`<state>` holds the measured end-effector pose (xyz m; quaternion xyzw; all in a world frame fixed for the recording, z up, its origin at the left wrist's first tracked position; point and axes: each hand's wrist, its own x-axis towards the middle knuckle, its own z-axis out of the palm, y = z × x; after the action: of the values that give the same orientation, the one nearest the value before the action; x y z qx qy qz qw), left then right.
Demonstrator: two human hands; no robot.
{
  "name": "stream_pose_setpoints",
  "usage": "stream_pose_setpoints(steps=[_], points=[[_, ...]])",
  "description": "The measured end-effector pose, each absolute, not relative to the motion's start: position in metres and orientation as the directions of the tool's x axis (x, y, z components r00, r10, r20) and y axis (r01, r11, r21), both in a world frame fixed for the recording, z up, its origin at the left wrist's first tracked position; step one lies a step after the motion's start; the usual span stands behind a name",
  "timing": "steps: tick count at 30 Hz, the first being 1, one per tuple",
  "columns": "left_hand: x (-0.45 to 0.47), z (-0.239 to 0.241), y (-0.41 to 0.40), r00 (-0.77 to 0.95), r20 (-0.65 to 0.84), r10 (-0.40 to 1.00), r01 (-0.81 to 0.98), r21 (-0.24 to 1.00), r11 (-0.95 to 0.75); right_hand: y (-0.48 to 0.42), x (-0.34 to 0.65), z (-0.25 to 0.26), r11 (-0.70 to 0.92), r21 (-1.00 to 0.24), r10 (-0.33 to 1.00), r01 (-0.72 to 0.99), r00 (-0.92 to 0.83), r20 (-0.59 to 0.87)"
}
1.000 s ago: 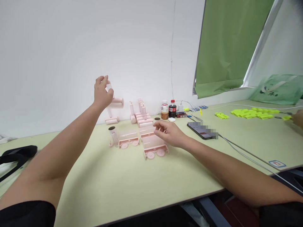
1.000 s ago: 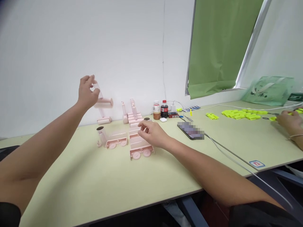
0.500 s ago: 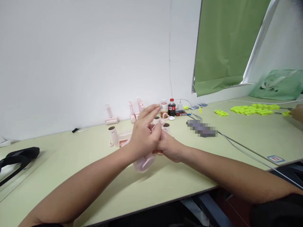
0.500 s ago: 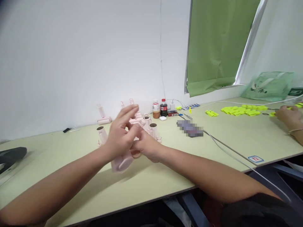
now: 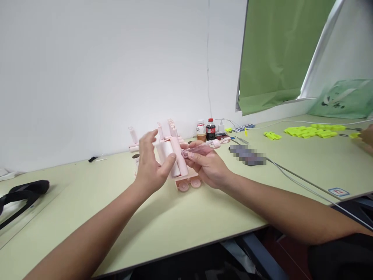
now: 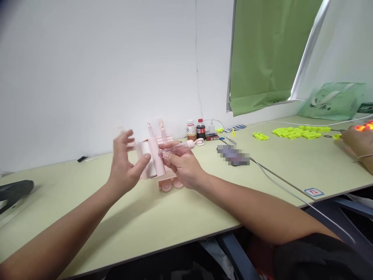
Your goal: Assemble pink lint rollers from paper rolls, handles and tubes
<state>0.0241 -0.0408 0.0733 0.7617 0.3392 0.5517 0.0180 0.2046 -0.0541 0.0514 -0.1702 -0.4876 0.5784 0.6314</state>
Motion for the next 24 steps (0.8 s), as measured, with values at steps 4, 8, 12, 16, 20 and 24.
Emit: stream_pose_setpoints(steps=[4,8,12,16,20,24], points=[[0.008,0.056,-0.04,0.305,0.367,0.879,0.13,0.898,-0.42,-0.058,0.2,0.054,0.187,-0.825,0.91,-0.533,-0.223,0.35],[0.001,0.053,-0.031,0.25,0.344,0.905,-0.084,0.939,-0.334,-0.058,0.196,0.056,0.24,-0.824,0.879,-0.513,-0.246,0.408],[-0.022,0.06,-0.017,0.083,0.372,0.924,0.062,0.924,-0.378,-0.05,0.208,0.06,0.325,-0.785,0.874,-0.527,-0.149,0.462],[-0.048,0.055,-0.01,0.297,0.301,0.906,0.51,0.753,-0.416,-0.038,0.228,0.06,0.387,-0.783,0.884,-0.487,-0.044,0.465],[-0.051,0.039,-0.01,0.554,0.183,0.812,0.723,0.378,-0.579,-0.027,0.236,0.053,0.377,-0.803,0.903,-0.462,-0.009,0.43],[-0.042,0.03,-0.012,0.625,0.14,0.768,0.75,0.167,-0.64,-0.024,0.234,0.048,0.351,-0.832,0.917,-0.429,-0.021,0.398]])
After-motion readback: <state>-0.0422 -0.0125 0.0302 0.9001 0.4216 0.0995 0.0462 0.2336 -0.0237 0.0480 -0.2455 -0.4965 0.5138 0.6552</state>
